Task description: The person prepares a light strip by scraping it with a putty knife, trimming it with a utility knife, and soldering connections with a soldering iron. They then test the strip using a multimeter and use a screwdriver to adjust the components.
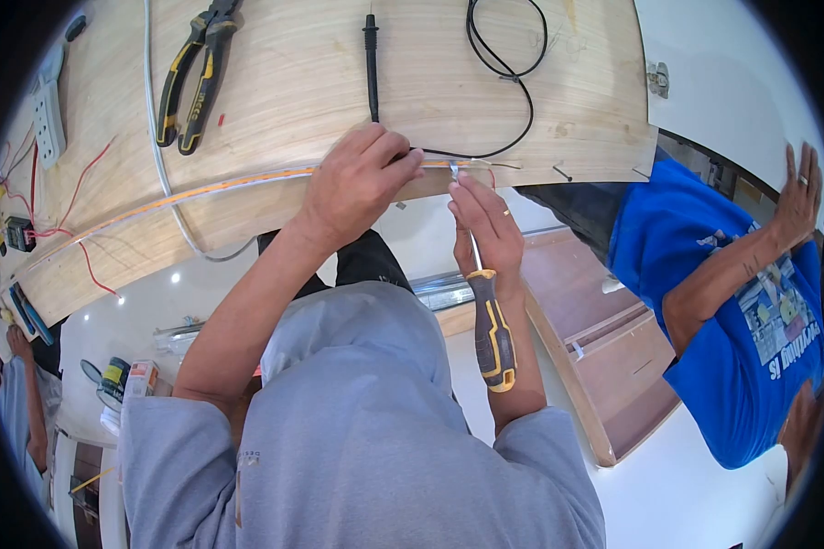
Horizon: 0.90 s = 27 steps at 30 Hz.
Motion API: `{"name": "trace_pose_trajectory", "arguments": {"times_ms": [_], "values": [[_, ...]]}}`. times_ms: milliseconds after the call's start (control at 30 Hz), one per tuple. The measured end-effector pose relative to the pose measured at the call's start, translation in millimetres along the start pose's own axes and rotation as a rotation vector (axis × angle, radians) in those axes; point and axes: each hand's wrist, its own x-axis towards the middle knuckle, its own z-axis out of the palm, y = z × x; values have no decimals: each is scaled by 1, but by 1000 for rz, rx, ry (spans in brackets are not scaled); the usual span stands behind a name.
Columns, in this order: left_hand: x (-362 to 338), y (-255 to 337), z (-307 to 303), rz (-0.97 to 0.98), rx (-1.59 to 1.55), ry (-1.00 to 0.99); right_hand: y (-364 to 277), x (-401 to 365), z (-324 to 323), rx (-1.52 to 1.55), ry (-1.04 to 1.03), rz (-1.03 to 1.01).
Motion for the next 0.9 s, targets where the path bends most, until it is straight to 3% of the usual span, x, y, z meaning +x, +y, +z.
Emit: {"name": "trace_pose_trajectory", "arguments": {"times_ms": [700, 900], "values": [[-1, -7, 4, 53, 5, 14, 10, 7, -3, 2, -101, -33], [1, -5, 3, 62, 17, 21, 10, 13, -10, 101, -169, 55]]}}
